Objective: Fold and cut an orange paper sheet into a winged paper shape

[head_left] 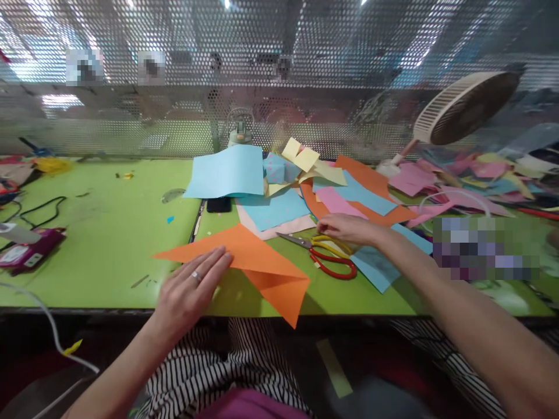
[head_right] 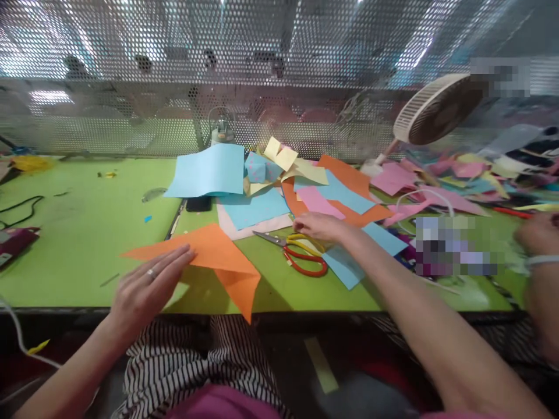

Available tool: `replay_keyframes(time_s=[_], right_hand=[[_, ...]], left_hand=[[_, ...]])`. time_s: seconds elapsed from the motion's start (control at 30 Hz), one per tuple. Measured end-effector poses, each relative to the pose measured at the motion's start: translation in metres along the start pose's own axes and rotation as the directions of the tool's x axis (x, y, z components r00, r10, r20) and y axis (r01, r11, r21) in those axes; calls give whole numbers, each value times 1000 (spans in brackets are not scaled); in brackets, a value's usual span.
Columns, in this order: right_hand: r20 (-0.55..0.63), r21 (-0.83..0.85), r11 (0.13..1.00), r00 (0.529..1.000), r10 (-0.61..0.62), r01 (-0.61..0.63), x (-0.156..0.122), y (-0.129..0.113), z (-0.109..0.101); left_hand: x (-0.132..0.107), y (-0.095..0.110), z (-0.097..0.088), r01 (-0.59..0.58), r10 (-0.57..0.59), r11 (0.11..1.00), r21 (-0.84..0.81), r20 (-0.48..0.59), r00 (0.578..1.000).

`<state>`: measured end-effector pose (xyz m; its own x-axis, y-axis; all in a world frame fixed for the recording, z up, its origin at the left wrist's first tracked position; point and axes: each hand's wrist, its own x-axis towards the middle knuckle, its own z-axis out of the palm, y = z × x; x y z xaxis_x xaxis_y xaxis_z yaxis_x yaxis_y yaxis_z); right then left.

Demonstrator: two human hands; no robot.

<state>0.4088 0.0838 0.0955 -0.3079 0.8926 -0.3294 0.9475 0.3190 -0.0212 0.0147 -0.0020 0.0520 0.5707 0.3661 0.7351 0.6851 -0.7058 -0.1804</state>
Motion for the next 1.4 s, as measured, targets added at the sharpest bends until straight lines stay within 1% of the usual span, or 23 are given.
replay_keyframes(time_s=[0.1, 0.17, 0.23, 0.3, 0.43, 0.5, 0.6, 0.67, 0.77, 0.83, 0.87, 0.9, 0.97, 1.0, 1.03, 1.07, 1.13, 1.2, 1.23, 1.3, 1.37, 1.4], right_hand=[[28, -38, 995, 996, 90, -88, -3, 7, 4], [47, -57, 989, 989, 143, -140, -4, 11, 5], [55, -56, 986, 985, 162, -159, -3, 13, 4], [31, -33, 990, 990, 139, -138, -1, 12, 2], [-43, 61, 998, 999, 18, -16, 4, 3, -3], [-42, 119, 992, 998, -37, 42, 7, -1, -2], [-53, 219, 971, 995, -87, 97, 11, -2, 1], [-102, 288, 951, 991, -90, 116, 12, -3, 2], [-250, 398, 909, 968, -26, 127, 8, -9, -1], [-370, 478, 867, 928, 52, 142, 0, -21, -5], [-418, 516, 843, 904, 91, 154, -5, -29, -7], [-457, 550, 818, 881, 125, 170, -12, -38, -9], [-477, 602, 777, 863, 164, 185, -27, -61, -8], [-470, 626, 758, 865, 176, 186, -35, -73, -5], [-434, 652, 741, 880, 193, 159, -42, -85, -1], [-396, 657, 744, 897, 198, 125, -50, -95, 4], [-345, 665, 741, 917, 201, 88, -62, -112, 15], [-327, 637, 769, 923, 204, 56, -72, -120, 26], [-328, 610, 791, 924, 198, 48, -76, -122, 30], [-342, 542, 838, 927, 155, 60, -81, -123, 35], [-379, 496, 858, 922, 76, 133, -82, -126, 34], [-407, 487, 855, 912, 40, 180, -81, -128, 31]], left_hand=[[-3, -11, -6, 6, -6, 1000, -27, -25, 1000], [-6, -17, -9, -16, 14, 998, -64, -22, 1000], [-7, -21, -14, -34, 31, 995, -89, -31, 999], [-5, -25, -22, -20, 15, 996, -89, -64, 998], [3, -33, -37, 59, -66, 998, -39, -202, 977], [6, -35, -38, 62, -65, 998, -18, -216, 974], [6, -33, -27, 35, -36, 999, -12, -120, 992], [3, -28, -14, 10, -11, 1000, -16, -54, 998], [-3, -17, 3, -43, 44, 998, -45, 10, 999], [-5, -8, 8, -56, 62, 995, -88, 74, 995], [-6, -2, 8, -35, 50, 993, -113, 136, 989], [-6, 4, 7, -1, 31, 991, -135, 216, 976], [-7, 20, 5, 64, 7, 983, -173, 382, 924], [-7, 29, 4, 66, 30, 977, -201, 441, 897], [-8, 39, 5, 47, 74, 970, -240, 471, 879], [-9, 50, 7, 22, 121, 960, -280, 482, 868], [-13, 69, 16, -21, 170, 950, -311, 459, 872], [-16, 82, 25, -30, 132, 964, -264, 380, 916], [-16, 84, 28, -28, 114, 967, -251, 334, 936], [-12, 80, 28, -6, 71, 965, -263, 239, 968], [0, 67, 18, 35, 14, 942, -332, 145, 989], [9, 60, 11, 69, -33, 921, -384, 100, 994]])
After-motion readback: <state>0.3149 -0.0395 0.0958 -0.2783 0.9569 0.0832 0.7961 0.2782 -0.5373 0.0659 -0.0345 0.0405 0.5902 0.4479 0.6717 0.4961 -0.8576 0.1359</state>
